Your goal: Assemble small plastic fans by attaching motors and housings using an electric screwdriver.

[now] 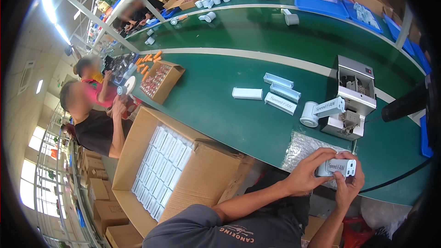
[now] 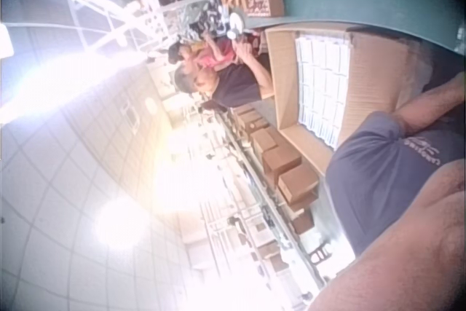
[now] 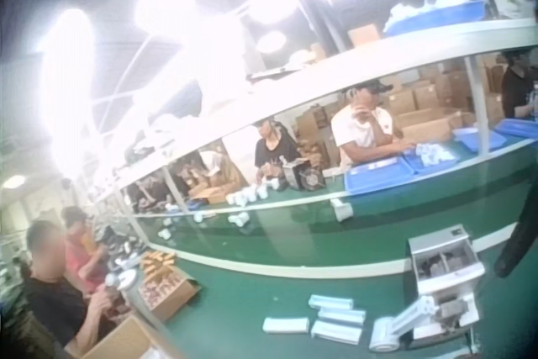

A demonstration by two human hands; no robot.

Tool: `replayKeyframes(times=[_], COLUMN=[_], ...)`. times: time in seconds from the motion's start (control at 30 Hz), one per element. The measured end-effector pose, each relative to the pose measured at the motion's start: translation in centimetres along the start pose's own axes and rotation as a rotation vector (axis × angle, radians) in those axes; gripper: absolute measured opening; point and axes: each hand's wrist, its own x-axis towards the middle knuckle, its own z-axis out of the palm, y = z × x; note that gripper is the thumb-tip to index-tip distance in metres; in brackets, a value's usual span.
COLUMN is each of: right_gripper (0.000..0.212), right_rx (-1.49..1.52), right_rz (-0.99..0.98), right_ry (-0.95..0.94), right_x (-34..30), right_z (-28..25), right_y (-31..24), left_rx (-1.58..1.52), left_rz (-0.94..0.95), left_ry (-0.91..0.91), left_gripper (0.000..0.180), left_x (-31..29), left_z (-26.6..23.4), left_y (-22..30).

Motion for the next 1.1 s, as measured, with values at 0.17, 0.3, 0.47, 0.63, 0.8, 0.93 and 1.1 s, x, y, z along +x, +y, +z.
replayKeyframes(times=[0.17, 0.3, 0.47, 0.63, 0.8, 0.93, 1.1], right_gripper=[0.061, 0.049, 0.043, 0.043, 0.039, 0.033, 0.031], right_rx=[0.073, 0.158, 0.173, 0.153, 0.176, 0.324, 0.256], right_rz=[0.088, 0.079, 0.040, 0.005, 0.007, 0.053, 0.093], right_ry=[0.081, -0.015, -0.026, -0.045, -0.040, 0.060, 0.005], right_x=[-1.2, 1.7, 3.3, 2.2, 1.4, 1.4, 0.9], right_z=[0.0, 2.5, 0.4, 0.1, 0.7, 0.4, 0.1], right_y=[-0.2, -1.5, -0.9, -0.5, -1.1, -0.3, 2.6], left_rx=[0.097, 0.231, 0.059, 0.075, 0.131, 0.174, 0.059], left_rz=[0.114, -0.146, -0.041, -0.044, -0.024, 0.056, -0.040], left_ry=[0.025, 0.121, 0.007, 0.011, 0.031, 0.045, 0.240], left_gripper=[0.064, 0.071, 0.064, 0.063, 0.065, 0.063, 0.055], left_x=[-0.1, -0.4, 2.9, 1.9, 0.7, 1.3, 2.5], left_z=[0.9, -2.7, -1.8, -1.0, -1.6, -2.4, -8.0], left_y=[-2.2, -1.6, -1.9, -1.5, -1.6, -1.1, 1.4])
